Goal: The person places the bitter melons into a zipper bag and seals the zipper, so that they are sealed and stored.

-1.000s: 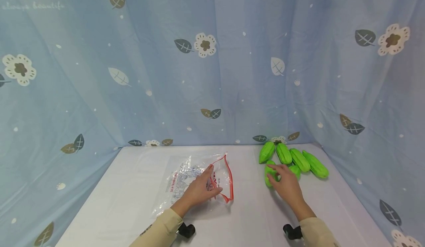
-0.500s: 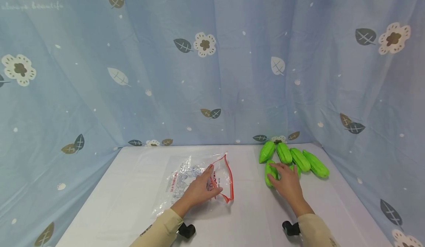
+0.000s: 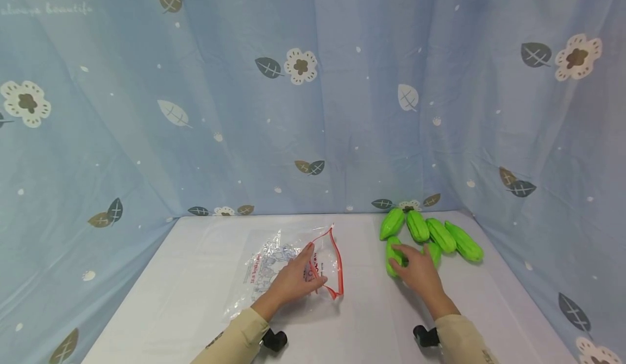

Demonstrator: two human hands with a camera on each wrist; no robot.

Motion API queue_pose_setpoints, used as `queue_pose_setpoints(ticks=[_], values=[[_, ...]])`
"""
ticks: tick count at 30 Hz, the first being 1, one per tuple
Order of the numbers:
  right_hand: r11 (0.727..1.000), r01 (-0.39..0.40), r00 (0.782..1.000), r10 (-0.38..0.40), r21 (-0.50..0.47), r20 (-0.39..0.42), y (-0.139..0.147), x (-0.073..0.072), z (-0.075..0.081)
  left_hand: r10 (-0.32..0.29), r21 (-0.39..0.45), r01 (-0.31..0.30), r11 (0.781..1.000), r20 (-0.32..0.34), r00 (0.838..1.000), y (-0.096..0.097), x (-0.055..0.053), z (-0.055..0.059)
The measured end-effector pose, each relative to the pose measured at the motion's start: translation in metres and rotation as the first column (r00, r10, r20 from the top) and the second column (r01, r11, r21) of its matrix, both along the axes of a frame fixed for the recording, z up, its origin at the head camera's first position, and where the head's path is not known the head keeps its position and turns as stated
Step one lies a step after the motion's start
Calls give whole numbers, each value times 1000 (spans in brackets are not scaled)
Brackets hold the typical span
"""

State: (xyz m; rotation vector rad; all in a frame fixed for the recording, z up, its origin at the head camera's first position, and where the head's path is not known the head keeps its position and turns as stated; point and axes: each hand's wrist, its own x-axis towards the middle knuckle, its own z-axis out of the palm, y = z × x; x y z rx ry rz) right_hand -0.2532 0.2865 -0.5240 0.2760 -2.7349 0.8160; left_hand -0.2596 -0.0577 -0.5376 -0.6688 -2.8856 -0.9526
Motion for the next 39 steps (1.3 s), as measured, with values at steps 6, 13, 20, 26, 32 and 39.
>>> queue_pose_setpoints(ticks=[6,13,20,26,32,39], values=[[999,-33,999,33,3,25,-14,6,3,-2,1,2,1000,6,1000,0,1,1],[998,-36,994,41,-51,102,-27,12,2,0,-3,0,1000,4,1000,0,1,2],[997,-43,991,52,-72,125,-33,13,-1,-2,-7,2,1000,6,1000,1,1,1],[993,-70,987,83,-97,137,-32,13,-2,0,-10,0,1000,7,1000,1,2,1],[989,-85,976,106,-119,190,-30,10,-2,3,-8,-3,1000,7,1000,1,3,1],[991,-19,943,62,-135,326,-33,9,1,5,-10,-5,1000,13,1000,1,2,1]])
